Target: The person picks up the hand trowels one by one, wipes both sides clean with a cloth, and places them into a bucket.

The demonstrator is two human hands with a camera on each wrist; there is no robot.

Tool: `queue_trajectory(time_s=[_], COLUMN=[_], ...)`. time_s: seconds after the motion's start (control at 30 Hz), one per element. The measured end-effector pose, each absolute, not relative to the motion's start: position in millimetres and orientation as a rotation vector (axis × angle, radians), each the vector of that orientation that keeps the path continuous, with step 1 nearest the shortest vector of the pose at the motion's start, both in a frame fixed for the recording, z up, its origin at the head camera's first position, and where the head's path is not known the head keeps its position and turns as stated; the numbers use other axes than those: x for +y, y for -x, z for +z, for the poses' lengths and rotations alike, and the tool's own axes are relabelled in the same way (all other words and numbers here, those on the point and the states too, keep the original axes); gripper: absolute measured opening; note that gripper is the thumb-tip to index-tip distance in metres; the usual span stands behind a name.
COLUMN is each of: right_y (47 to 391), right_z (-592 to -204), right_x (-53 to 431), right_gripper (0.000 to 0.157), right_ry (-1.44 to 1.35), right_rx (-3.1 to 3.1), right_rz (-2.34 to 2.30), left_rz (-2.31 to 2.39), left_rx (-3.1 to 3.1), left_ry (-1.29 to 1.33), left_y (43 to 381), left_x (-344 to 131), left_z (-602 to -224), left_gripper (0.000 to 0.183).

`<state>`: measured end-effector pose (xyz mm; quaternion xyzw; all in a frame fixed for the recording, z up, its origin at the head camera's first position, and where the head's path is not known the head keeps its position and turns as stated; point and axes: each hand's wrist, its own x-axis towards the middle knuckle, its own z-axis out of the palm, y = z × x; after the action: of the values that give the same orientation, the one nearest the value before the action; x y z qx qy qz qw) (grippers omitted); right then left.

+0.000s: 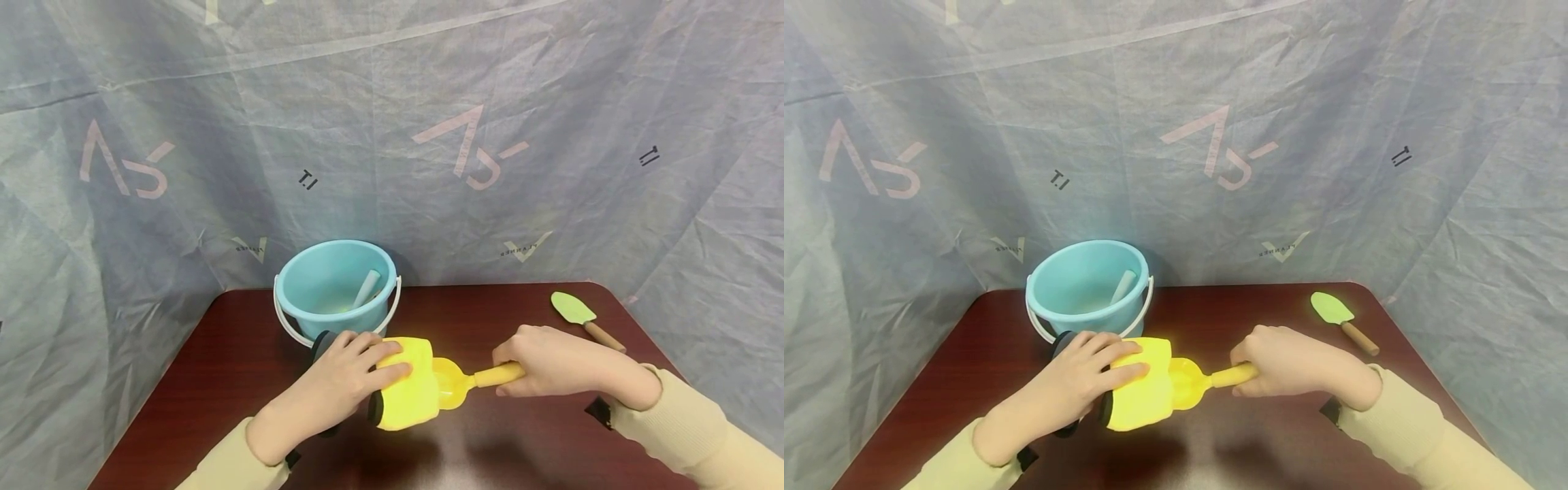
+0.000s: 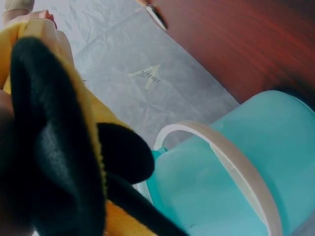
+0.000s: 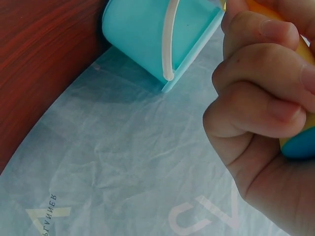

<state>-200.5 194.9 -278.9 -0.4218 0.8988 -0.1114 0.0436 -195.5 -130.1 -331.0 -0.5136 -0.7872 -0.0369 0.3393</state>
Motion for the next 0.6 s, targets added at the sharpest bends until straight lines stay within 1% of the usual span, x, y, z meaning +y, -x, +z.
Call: queue_trajectory(time_s=[0.4,0.6], right_y=[200,199], right_z=[-281,-282], right_x=[200,204], right_gripper=[0.027,0.028], right_ry=[1.278,1.252], right_rx=[2.778,2.776], right_rz=[-0.346,-0.377], left_rz=[-0.146,-0.148], left_rx=[-2.101,-2.128], left_ry=[1.33,1.326], left_y=[194,194], left_x=[-139,-146], left_z=[-336,-337], left_gripper=[0.062,0.072])
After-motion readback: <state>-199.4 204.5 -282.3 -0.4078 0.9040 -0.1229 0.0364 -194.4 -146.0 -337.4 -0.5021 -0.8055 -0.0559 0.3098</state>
